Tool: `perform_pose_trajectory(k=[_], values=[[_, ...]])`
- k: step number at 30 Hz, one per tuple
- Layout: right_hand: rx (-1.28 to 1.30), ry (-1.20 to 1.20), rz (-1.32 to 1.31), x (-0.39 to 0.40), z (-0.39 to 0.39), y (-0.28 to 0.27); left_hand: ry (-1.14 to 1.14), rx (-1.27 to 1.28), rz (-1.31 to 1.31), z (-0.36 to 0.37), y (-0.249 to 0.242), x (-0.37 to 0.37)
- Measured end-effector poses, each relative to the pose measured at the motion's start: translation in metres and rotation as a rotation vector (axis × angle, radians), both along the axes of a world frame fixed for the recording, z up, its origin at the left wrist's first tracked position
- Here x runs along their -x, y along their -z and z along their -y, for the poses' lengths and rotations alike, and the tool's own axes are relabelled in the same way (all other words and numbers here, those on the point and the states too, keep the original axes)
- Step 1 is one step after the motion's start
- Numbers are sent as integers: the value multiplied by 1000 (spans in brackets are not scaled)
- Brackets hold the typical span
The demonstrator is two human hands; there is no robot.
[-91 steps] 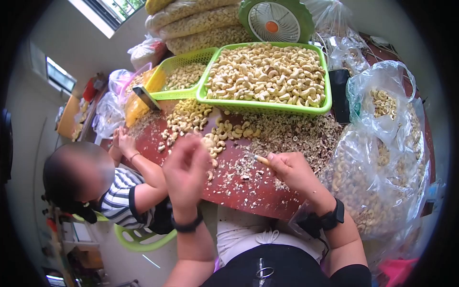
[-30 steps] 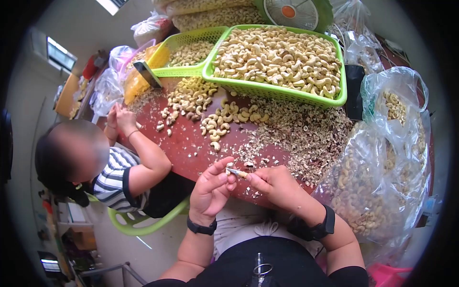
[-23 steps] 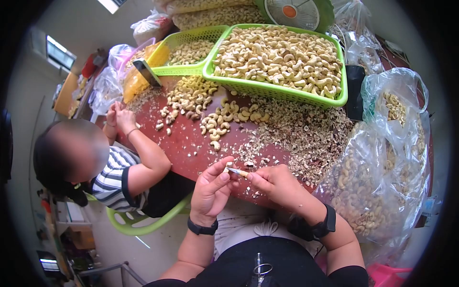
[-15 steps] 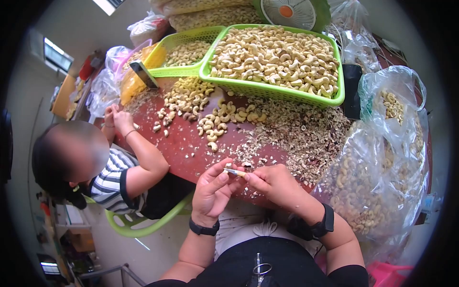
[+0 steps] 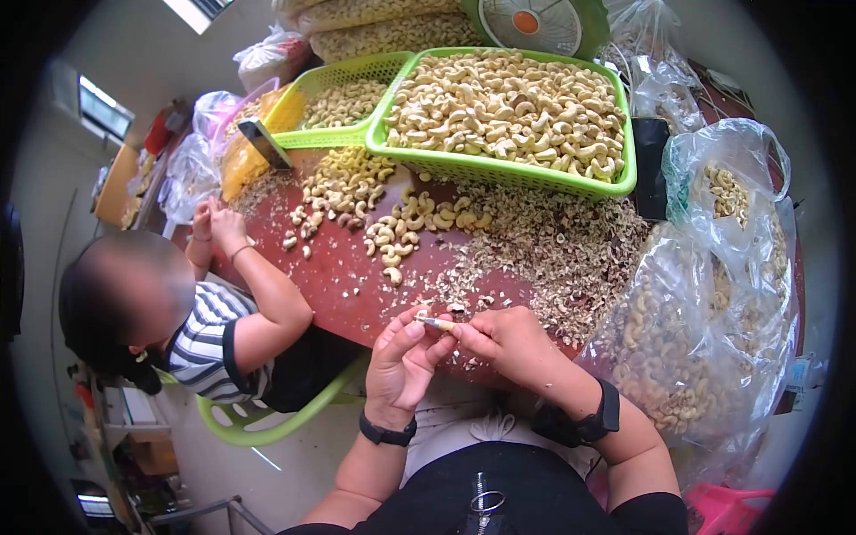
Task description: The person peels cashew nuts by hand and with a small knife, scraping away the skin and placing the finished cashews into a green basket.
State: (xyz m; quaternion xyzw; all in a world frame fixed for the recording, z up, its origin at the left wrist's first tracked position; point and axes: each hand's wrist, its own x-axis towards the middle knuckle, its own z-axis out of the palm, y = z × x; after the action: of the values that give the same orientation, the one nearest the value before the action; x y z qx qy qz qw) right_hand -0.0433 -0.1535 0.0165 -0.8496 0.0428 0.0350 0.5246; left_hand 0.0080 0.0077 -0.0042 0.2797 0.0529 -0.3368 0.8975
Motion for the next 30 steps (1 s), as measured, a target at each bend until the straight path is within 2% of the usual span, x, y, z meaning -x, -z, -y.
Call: perform_pose_trajectory(k=[7, 11, 13, 16, 26, 30], values=[[-65, 46, 39, 0, 3, 8, -97, -36, 6, 9, 5, 9], [-46, 10, -28, 0, 4, 5, -68, -67, -19, 8, -1, 5], [-43, 0, -28, 0, 3, 3, -41, -136, 79, 8, -4, 2], [-45, 5, -18, 0, 3, 3, -66, -140, 89, 8, -2, 2], [-63, 57, 8, -1, 5, 12, -108, -28, 20, 13, 6, 7], [-70, 36, 11, -1, 6, 14, -31, 4, -28, 11, 3, 1]])
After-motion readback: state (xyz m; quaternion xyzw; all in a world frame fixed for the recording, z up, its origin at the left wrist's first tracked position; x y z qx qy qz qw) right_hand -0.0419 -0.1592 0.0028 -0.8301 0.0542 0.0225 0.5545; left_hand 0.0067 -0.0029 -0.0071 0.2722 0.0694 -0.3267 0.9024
